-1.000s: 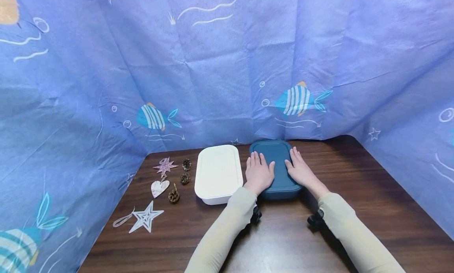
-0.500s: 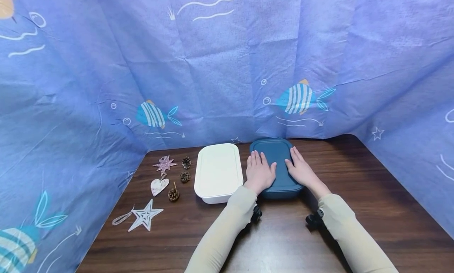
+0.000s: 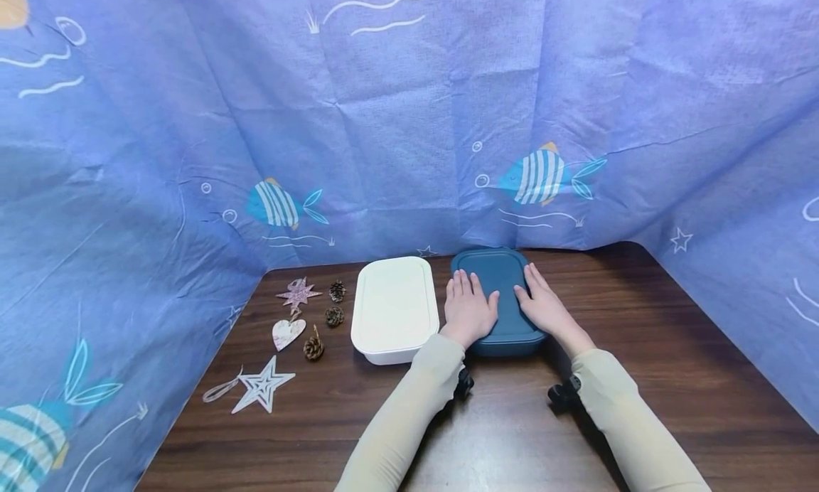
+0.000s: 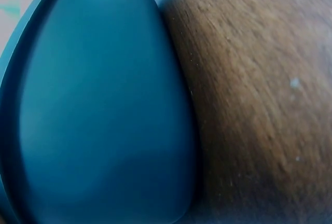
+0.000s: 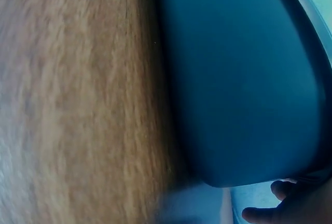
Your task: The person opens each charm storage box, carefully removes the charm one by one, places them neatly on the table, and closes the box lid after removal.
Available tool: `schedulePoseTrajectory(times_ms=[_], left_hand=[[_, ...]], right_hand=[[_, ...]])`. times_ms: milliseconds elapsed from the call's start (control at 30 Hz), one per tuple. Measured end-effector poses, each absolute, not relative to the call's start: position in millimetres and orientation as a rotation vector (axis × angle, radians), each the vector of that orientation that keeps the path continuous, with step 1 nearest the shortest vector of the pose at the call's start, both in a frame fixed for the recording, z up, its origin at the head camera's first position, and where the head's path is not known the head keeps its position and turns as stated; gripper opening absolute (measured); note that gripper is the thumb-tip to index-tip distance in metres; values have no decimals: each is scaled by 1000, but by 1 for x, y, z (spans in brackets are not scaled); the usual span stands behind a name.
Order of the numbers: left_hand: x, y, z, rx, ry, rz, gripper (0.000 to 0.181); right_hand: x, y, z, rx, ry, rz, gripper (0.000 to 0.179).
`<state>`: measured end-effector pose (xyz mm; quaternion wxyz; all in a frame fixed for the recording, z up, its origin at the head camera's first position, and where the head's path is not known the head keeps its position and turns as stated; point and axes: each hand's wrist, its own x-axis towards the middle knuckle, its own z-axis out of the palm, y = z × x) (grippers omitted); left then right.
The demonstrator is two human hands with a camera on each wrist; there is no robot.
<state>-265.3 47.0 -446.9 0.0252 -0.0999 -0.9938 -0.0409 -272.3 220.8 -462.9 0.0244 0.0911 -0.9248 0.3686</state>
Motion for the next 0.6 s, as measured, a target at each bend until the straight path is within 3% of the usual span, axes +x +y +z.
schedulePoseTrajectory(times_ms=[600], left_hand=[[-261,43,-442,-343,-3056,-240,69]], right_hand=[[-269,218,-459,265,-2853,1087,65]])
